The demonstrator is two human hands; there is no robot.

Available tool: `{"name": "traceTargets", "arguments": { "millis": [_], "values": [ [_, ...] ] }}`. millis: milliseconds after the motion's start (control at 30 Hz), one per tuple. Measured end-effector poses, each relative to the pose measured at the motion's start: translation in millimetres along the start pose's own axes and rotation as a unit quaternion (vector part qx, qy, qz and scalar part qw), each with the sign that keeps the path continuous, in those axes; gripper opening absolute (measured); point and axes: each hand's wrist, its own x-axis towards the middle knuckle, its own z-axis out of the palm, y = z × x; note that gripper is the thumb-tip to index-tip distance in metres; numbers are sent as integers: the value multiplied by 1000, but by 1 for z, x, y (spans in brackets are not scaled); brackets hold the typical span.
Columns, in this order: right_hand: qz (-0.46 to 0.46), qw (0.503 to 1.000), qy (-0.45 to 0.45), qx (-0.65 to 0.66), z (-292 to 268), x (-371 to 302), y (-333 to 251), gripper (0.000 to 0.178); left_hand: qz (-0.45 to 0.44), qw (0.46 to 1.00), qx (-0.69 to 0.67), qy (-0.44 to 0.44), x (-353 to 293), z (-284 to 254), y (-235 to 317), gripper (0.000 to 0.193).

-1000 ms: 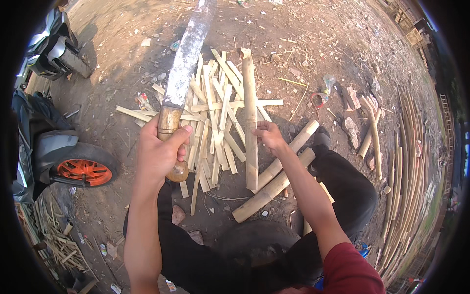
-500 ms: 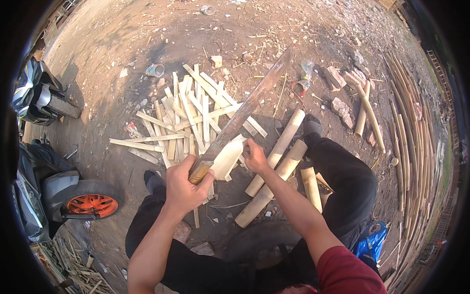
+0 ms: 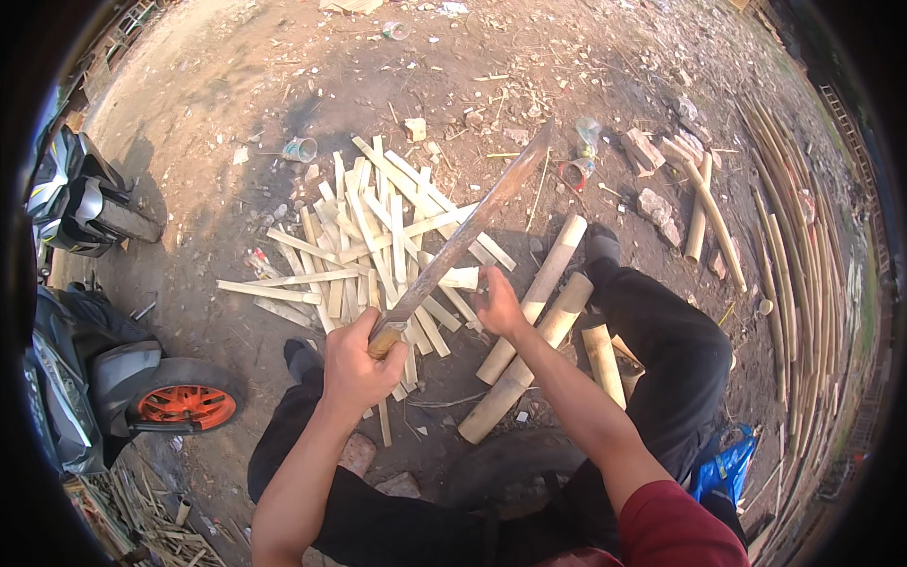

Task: The person splits a piece of bamboo using a large knife, then uses the knife to shave and smooth the interior edges of the split bamboo sections.

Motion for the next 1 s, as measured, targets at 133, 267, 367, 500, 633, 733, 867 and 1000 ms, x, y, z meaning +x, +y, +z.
{"name": "traceTargets", "arguments": {
  "millis": [133,267,367,500,633,733,867,1000],
  "values": [
    [-172,978,106,-61,-38,-10,-109,47,41,997,56,35,-14,5,-6,20],
    [-247,968,-44,4,-89,-20,-168,35,30,998,43,23,-21,7,3,19],
    [-197,978,-68,-18,-106,-22,-183,21,47,997,41,42,-19,6,12,19],
    [-235,970,-43,-34,-114,-16,-184,17,41,996,41,64,-17,5,21,20],
    [-242,967,-71,-21,-115,-10,-184,16,33,996,72,39,-8,-3,18,19],
    [-244,965,-91,-9,-111,-9,-185,19,26,995,98,10,-6,-5,11,17],
    [-242,964,-111,4,-113,-4,-186,19,25,995,97,17,-8,-2,9,17],
    [-235,965,-114,9,-117,0,-186,21,24,995,91,20,-7,2,10,17]
  ]
}}
